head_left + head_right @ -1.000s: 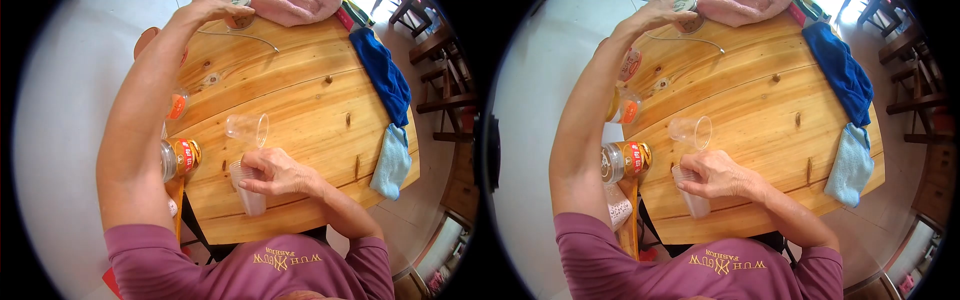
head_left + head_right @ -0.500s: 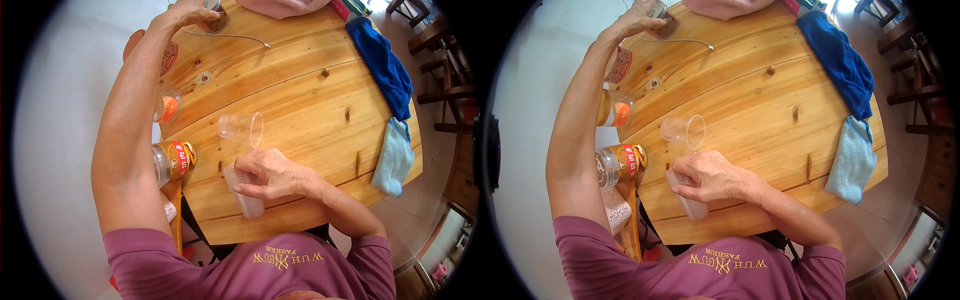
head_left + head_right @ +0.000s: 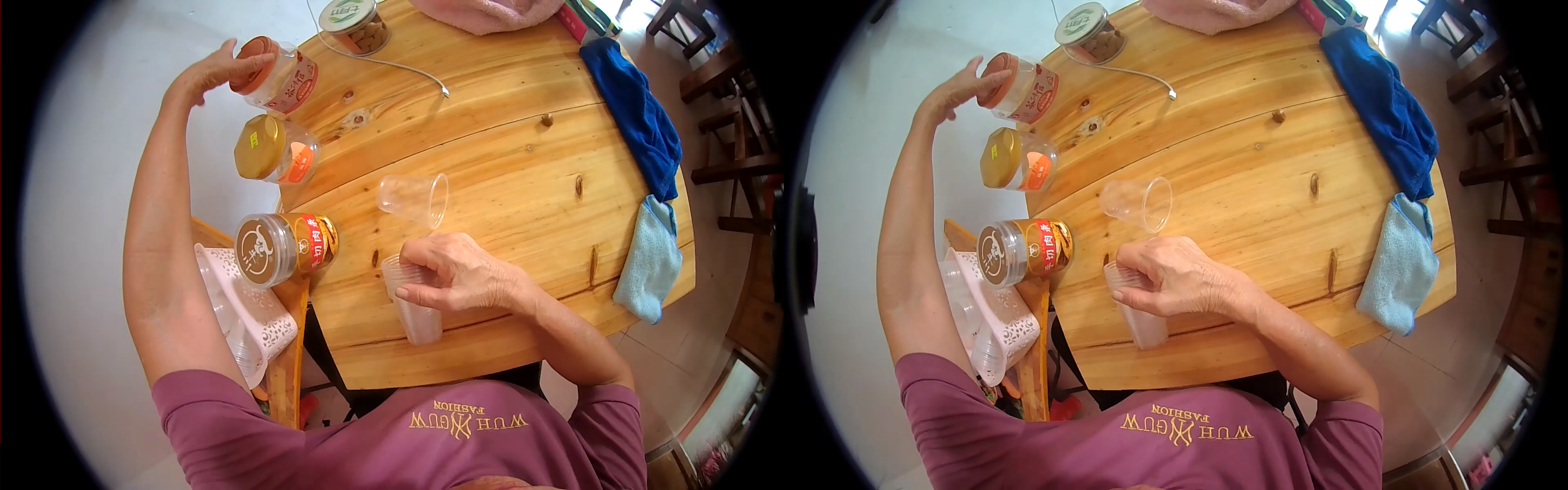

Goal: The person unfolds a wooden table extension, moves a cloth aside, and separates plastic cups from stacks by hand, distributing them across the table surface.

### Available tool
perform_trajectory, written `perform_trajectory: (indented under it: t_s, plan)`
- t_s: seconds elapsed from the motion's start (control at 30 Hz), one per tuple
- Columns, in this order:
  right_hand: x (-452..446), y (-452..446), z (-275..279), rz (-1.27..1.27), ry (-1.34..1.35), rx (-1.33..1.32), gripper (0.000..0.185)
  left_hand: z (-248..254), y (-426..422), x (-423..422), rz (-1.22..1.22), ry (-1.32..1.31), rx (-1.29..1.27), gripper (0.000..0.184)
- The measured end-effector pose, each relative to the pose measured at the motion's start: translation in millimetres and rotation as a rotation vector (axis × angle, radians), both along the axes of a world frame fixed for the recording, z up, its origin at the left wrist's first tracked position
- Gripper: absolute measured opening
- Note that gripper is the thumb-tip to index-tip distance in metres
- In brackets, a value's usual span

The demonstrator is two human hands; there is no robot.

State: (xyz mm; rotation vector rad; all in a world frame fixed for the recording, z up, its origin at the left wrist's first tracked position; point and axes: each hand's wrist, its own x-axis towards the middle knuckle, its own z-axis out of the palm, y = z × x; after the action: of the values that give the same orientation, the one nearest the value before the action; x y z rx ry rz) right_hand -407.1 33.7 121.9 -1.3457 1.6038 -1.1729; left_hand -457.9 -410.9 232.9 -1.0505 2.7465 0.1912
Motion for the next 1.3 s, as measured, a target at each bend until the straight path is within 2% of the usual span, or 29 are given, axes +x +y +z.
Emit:
perform_trajectory:
  t_s: [0.03,0.07,0.1,0.17,0.2,0.33,0.53,0.6,0.63,0.7,0.73,0.77,0.8,0.83,0.9,0.93,1.0,1.03,1.1,1.17,1.3]
  plan:
    - [0,0,0,0.002,0.002,0.0,0.034,3,11,7,0.111,-0.041,0.114,0.132]
    - [0,0,0,-0.003,-0.007,-0.007,0.034,0,17,10,0.164,0.004,0.237,0.12]
    - [0,0,0,-0.01,-0.016,-0.013,0.034,-1,23,9,0.164,0.006,0.239,0.12]
    - [0,0,-1,-0.005,-0.02,0.003,0.034,-3,31,8,0.066,0.115,0.41,0.11]
    - [0,0,-1,0.0,-0.024,0.016,0.034,-11,29,5,0.041,0.229,0.416,0.11]
    - [0,0,-1,-0.005,-0.014,0.005,0.035,-23,20,-8,0.034,0.292,0.437,0.109]
    - [-1,1,-3,0.002,-0.049,-0.006,0.039,-24,11,-12,0.054,0.319,0.375,0.114]
    - [0,0,-4,-0.006,-0.043,-0.025,0.04,-30,-3,-10,0.056,0.297,0.191,0.121]
    - [1,0,-4,-0.002,-0.043,-0.027,0.04,-37,-16,-11,0.059,0.299,0.189,0.121]
    - [1,0,-5,-0.015,-0.035,-0.021,0.04,-48,-31,-16,-0.144,0.341,0.054,0.126]
    - [2,0,-5,-0.015,-0.036,-0.019,0.04,-50,-33,-16,-0.143,0.34,0.055,0.126]
    - [1,0,-4,-0.014,-0.04,-0.018,0.041,-49,-28,-15,-0.205,0.339,-0.149,0.125]
    - [1,0,-4,-0.012,-0.042,-0.018,0.041,-44,-16,-16,-0.266,0.337,-0.355,0.123]
    - [1,0,-4,-0.009,-0.039,-0.016,0.041,-37,-4,-14,-0.262,0.339,-0.354,0.123]
    - [1,1,-5,-0.008,-0.016,-0.021,0.04,-11,39,3,-0.37,0.289,-0.487,0.1]
    - [1,1,-3,0.0,-0.012,-0.021,0.04,-5,49,11,-0.361,0.291,-0.489,0.1]
    - [0,1,2,0.041,-0.158,0.052,0.038,7,73,30,-0.607,0.412,-0.478,0.079]
    - [0,1,1,0.049,-0.156,0.054,0.038,15,89,43,-0.598,0.412,-0.479,0.079]
    - [1,3,-1,0.021,-0.227,0.006,0.043,37,144,73,-0.719,0.438,-0.331,0.069]
    - [0,5,3,-0.011,-0.224,-0.058,0.045,46,193,103,-0.742,0.458,-0.171,0.067]
    - [-7,11,19,-0.052,-0.254,-0.114,0.042,48,276,170,-0.743,0.311,0.064,0.079]
